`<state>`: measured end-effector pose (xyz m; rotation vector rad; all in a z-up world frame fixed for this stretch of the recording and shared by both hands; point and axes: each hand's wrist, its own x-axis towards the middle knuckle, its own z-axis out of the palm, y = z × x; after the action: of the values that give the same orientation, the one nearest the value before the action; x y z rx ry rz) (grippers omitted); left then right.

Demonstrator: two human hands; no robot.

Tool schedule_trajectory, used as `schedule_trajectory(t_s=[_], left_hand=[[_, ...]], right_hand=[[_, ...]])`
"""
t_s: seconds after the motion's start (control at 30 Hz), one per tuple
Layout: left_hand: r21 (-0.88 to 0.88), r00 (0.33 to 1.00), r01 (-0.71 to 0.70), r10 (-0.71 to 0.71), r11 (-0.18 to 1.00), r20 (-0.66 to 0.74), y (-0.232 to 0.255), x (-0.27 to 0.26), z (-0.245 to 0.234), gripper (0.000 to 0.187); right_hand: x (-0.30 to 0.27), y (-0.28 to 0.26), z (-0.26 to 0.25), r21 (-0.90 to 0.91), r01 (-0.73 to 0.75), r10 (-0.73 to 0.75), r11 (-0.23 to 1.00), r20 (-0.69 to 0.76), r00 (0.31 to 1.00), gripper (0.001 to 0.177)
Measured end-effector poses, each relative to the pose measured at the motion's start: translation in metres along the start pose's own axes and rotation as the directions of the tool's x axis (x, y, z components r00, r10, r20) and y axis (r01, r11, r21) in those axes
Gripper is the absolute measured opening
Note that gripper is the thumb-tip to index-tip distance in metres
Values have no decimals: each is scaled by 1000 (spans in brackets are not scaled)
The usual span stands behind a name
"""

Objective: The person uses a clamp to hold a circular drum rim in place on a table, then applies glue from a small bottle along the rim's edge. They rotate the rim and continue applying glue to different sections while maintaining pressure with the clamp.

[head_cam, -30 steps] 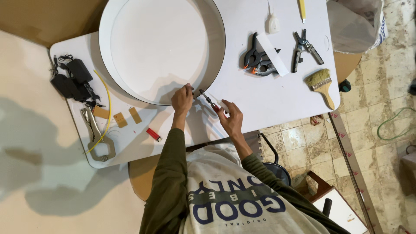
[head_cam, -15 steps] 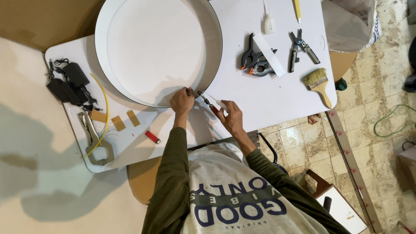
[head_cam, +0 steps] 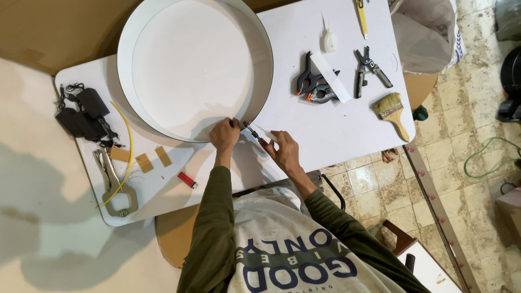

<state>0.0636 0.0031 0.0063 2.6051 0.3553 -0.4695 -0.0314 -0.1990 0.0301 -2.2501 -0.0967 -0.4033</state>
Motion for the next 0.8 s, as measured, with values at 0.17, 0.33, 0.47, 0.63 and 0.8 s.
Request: schedule_trajectory(t_s=[0.17,0.33,0.47,0.63,0.8], left_hand=[[17,1000,5,-5,1000,0,-2,1,3,41],[15,1000,12,-12,1000,4,0,0,2,43],[5,1000,-10,10,1000,-15,1,-1,0,41],[-7,1000,-21,21,1000,-20,1,-1,0,42],[23,1000,5,-5,1000,4,1,-2,0,42]], right_hand=[[-1,-1,1,-9,20,-20,1000,5,1000,25],[0,0,2,-32,30,-30,999,3,1000,24],[-3,4,4,-26,15,-15,1000,1,1000,24],[-2,4,3,-16,7,-7,1000,10,1000,24],[-4,11,6,5,10,-10,1000,9,1000,24]])
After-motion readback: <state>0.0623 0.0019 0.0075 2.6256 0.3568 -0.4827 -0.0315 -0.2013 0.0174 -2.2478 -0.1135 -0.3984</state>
